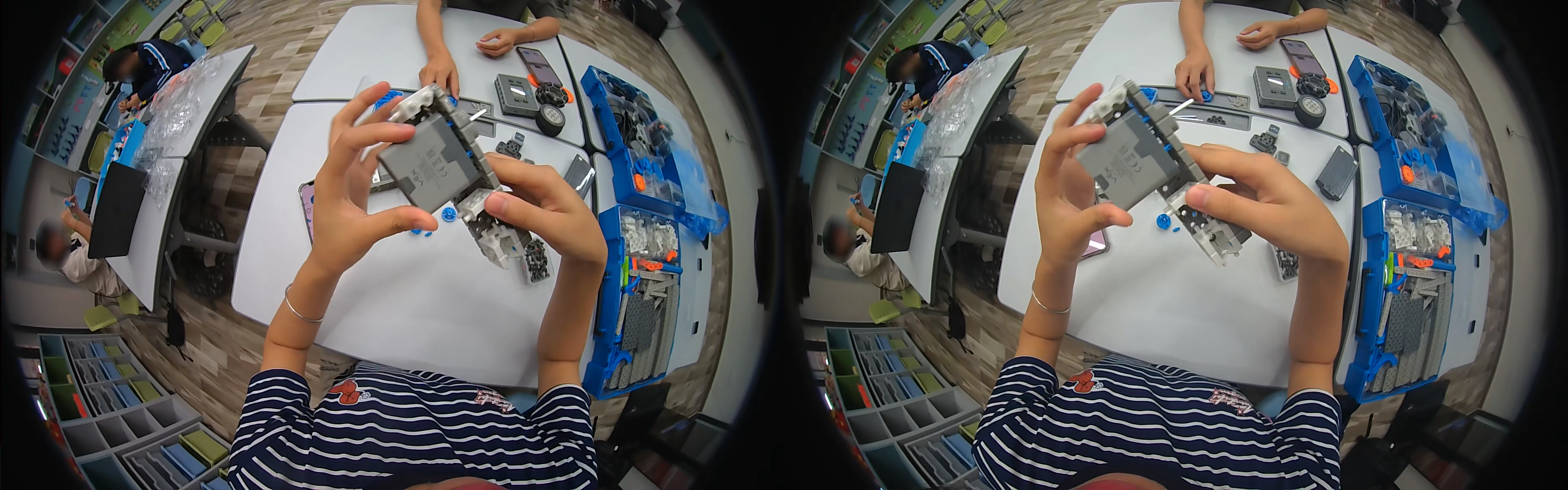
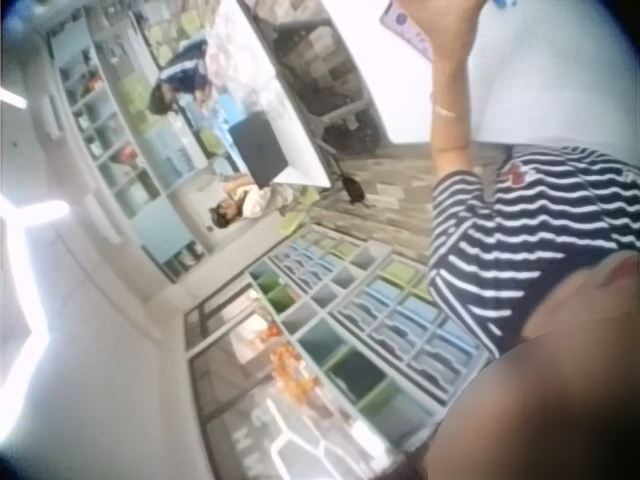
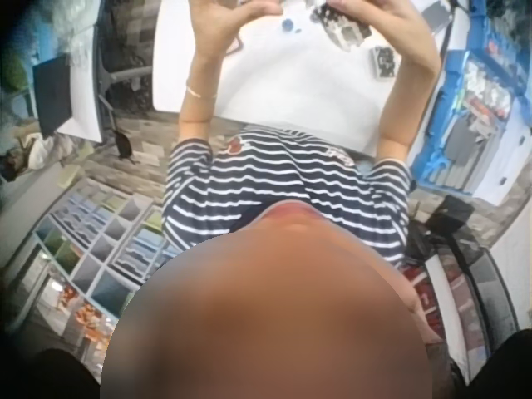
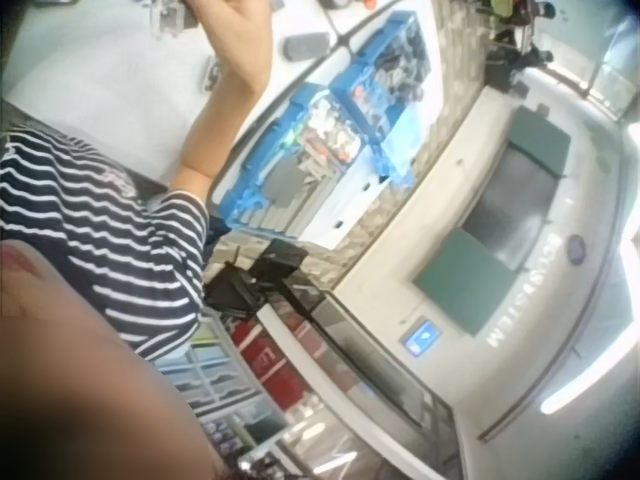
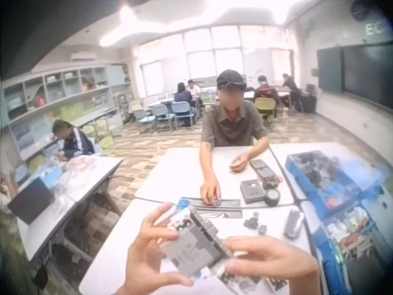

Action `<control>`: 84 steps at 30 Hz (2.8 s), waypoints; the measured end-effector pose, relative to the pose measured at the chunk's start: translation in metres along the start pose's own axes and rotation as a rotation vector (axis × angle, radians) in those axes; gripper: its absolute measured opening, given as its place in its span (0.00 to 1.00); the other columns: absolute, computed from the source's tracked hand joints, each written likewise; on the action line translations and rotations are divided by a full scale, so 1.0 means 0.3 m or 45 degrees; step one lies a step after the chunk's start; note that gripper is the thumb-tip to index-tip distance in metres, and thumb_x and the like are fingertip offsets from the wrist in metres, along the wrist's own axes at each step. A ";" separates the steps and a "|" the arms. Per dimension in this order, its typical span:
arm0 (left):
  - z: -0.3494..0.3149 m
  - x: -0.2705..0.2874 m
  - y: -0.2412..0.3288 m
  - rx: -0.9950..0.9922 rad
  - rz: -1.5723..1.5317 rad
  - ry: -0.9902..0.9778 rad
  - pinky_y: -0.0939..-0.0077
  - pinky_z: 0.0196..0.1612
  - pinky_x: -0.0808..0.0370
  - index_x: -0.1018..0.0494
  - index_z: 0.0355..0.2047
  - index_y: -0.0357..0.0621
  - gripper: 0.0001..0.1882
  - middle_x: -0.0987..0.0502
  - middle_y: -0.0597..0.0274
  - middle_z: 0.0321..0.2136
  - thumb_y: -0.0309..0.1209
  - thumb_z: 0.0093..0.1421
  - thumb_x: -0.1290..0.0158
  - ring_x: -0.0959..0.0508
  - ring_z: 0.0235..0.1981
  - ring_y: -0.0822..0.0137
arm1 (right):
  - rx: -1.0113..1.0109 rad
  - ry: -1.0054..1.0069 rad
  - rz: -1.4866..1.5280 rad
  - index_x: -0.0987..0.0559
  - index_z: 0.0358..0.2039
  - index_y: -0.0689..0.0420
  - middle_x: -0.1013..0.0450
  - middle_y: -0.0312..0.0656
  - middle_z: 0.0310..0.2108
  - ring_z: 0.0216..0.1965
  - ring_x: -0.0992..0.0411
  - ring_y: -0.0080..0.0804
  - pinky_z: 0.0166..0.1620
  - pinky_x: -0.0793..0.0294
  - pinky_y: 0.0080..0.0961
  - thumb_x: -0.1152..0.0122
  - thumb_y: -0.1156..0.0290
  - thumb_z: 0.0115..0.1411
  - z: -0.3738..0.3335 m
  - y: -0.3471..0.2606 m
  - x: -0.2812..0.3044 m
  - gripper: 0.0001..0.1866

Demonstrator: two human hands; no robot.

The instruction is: The person assembles small blue plastic pieces and attaches them to a gray mechanical component on a white table. They handle multiple small parts, connect them to the main assembly, and adjust the fit of the components.

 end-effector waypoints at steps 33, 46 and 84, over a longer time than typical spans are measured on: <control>-0.032 -0.043 0.028 -0.099 0.399 -0.046 0.65 0.61 0.26 0.43 0.59 0.45 0.58 0.39 0.55 0.54 0.42 0.35 0.14 0.32 0.58 0.60 | 0.575 0.417 -1.197 0.16 0.55 0.54 0.25 0.45 0.61 0.62 0.27 0.44 0.69 0.34 0.48 0.17 0.59 0.47 -0.034 -0.115 -0.136 0.33; -0.030 -0.064 0.041 -0.237 0.360 -0.061 0.63 0.57 0.18 0.44 0.59 0.50 0.53 0.41 0.41 0.66 0.33 0.40 0.17 0.24 0.58 0.56 | 0.637 0.537 -1.227 0.19 0.55 0.60 0.23 0.49 0.59 0.62 0.25 0.50 0.68 0.29 0.55 0.17 0.70 0.42 -0.041 -0.126 -0.189 0.36; -0.031 -0.025 0.136 -0.358 0.265 -0.225 0.61 0.58 0.17 0.42 0.59 0.50 0.44 0.30 0.32 0.60 0.29 0.51 0.22 0.22 0.61 0.47 | 0.714 0.512 -1.295 0.17 0.49 0.46 0.21 0.43 0.57 0.58 0.21 0.47 0.62 0.20 0.51 0.19 0.58 0.46 -0.095 -0.179 -0.230 0.28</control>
Point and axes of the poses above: each hand's wrist, its own z-axis towards the middle knuckle, its own x-axis out of the back of the hand, y = z × x, the point moved 2 cm from there along z, towards the middle knuckle
